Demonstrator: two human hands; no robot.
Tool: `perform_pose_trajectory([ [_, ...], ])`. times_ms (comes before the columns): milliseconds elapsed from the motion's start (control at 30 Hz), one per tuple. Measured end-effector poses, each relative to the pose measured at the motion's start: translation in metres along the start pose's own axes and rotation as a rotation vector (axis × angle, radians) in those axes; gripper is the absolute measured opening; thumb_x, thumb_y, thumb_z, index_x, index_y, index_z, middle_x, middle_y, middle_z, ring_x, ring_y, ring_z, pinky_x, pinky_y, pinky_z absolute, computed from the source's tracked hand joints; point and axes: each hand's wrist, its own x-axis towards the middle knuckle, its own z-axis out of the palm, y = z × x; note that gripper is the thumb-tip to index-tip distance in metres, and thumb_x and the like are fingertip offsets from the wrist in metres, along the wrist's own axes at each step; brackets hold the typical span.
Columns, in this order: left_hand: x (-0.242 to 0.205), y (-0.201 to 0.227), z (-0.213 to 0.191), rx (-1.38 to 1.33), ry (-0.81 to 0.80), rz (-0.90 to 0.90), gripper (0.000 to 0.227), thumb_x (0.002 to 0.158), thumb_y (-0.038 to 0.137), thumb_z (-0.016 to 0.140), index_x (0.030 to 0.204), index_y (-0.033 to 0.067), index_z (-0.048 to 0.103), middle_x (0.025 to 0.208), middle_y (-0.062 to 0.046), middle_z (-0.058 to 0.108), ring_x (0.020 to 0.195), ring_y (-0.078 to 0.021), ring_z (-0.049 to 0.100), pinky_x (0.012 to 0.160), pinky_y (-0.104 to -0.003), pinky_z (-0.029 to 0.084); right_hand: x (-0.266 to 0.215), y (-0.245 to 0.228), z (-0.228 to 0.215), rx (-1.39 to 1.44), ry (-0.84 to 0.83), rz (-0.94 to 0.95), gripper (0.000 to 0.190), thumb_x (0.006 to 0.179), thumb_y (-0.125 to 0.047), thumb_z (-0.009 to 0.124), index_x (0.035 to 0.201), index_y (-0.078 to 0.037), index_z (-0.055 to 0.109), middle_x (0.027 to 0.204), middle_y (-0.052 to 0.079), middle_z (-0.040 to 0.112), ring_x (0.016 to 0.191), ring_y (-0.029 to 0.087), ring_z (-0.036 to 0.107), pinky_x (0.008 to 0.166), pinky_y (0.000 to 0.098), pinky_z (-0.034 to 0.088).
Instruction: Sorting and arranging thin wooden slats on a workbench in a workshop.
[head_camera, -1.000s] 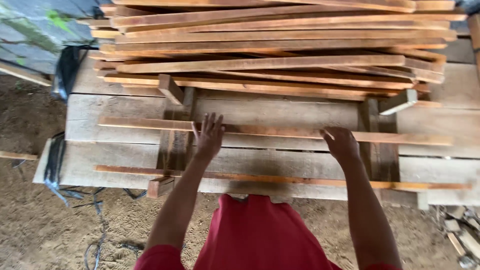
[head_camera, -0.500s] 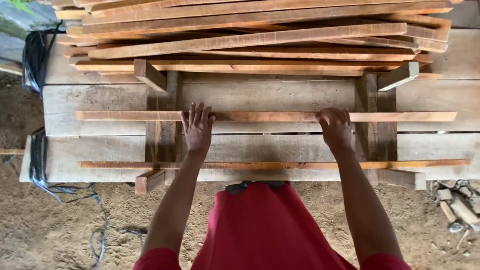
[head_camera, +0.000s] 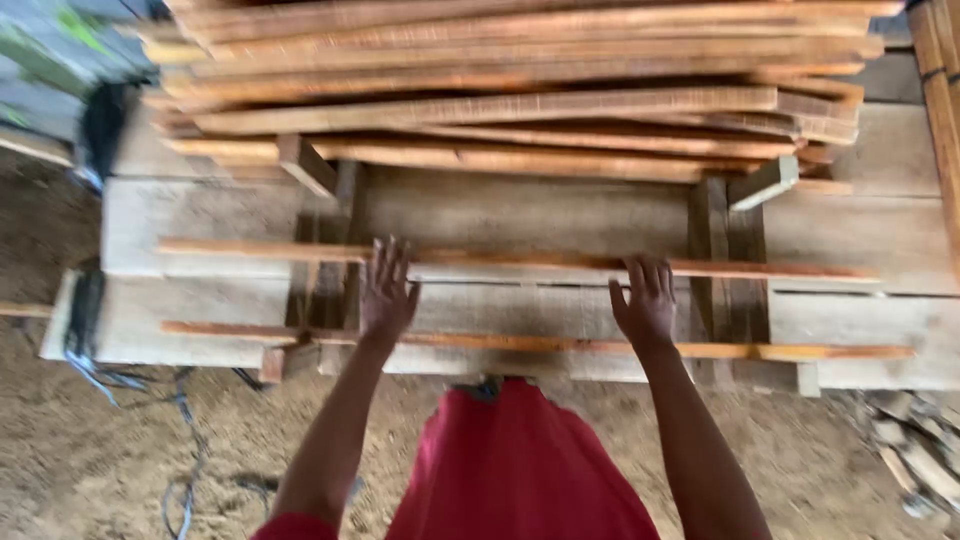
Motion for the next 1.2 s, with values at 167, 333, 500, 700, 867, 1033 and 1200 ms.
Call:
perform_pose_trajectory([
  [167, -0.001, 0.03, -0.032, 0.009, -0.014, 0.003, 0.071, 0.093, 0.029, 0.071, 0.158, 0.0145, 0.045, 0.163, -0.017, 0.041, 0.15, -0.0418, 0.036, 0.118, -0.059, 0.034, -0.002, -0.016, -0.036, 0.031, -0.038, -0.015, 0.06, 0.08, -0.021, 0.082, 0.136, -0.005, 0.067, 0.131, 0.018, 0.066, 0.129, 0.036, 0.061, 0.121, 0.0512, 0.038],
  [333, 0.008, 0.035, -0.045, 0.045, -0.025, -0.048, 0.062, 0.1, 0.036, 0.061, 0.157, 0.0181, 0.046, 0.161, -0.012, 0.045, 0.151, -0.036, 0.037, 0.12, -0.058, 0.031, 0.005, -0.016, -0.027, -0.023, 0.0, 0.0, 0.064, 0.079, -0.024, 0.079, 0.139, -0.007, 0.065, 0.135, 0.016, 0.066, 0.131, 0.034, 0.061, 0.122, 0.051, 0.037],
  [500, 0.002, 0.034, -0.04, 0.072, 0.114, -0.023, 0.047, 0.099, 0.031, 0.063, 0.143, 0.0165, 0.059, 0.144, -0.009, 0.06, 0.144, -0.0324, 0.048, 0.121, -0.06, 0.029, 0.004, -0.016, -0.028, -0.082, 0.076, -0.058, 0.062, 0.075, -0.023, 0.082, 0.134, -0.007, 0.068, 0.124, 0.013, 0.064, 0.123, 0.032, 0.062, 0.116, 0.0509, 0.044],
  [700, -0.007, -0.001, 0.012, 0.117, 0.257, -0.029, 0.02, 0.098, 0.036, 0.063, 0.115, 0.0243, 0.067, 0.104, 0.001, 0.059, 0.114, -0.0224, 0.063, 0.119, -0.052, 0.034, -0.021, 0.007, 0.003, -0.051, 0.098, -0.027, 0.037, 0.084, -0.025, 0.08, 0.119, -0.014, 0.073, 0.108, 0.005, 0.058, 0.107, 0.028, 0.063, 0.111, 0.0496, 0.048],
  [867, -0.005, 0.015, -0.01, 0.096, 0.26, -0.007, 0.03, 0.091, 0.024, 0.064, 0.12, 0.0165, 0.064, 0.112, -0.005, 0.06, 0.114, -0.0263, 0.062, 0.114, -0.048, 0.039, -0.017, 0.004, -0.006, -0.081, 0.026, -0.015, 0.046, 0.088, -0.033, 0.08, 0.127, -0.011, 0.071, 0.121, 0.011, 0.062, 0.121, 0.033, 0.061, 0.116, 0.0537, 0.041],
  [1033, 0.0, 0.018, -0.009, 0.087, 0.216, 0.024, 0.043, 0.091, 0.019, 0.061, 0.134, 0.0154, 0.064, 0.129, -0.007, 0.064, 0.133, -0.0254, 0.056, 0.118, -0.054, 0.033, -0.017, 0.003, -0.007, -0.066, -0.001, 0.012, 0.047, 0.091, -0.036, 0.08, 0.131, -0.013, 0.07, 0.124, 0.009, 0.066, 0.127, 0.032, 0.061, 0.122, 0.0572, 0.032],
  [1200, -0.003, 0.016, -0.01, 0.13, 0.241, 0.051, 0.033, 0.083, 0.021, 0.062, 0.114, 0.0194, 0.071, 0.111, -0.003, 0.067, 0.115, -0.0234, 0.063, 0.118, -0.052, 0.034, -0.018, 0.004, -0.01, 0.022, 0.094, -0.042, 0.053, 0.071, -0.024, 0.09, 0.114, -0.009, 0.064, 0.11, 0.01, 0.056, 0.112, 0.034, 0.061, 0.115, 0.0584, 0.04],
])
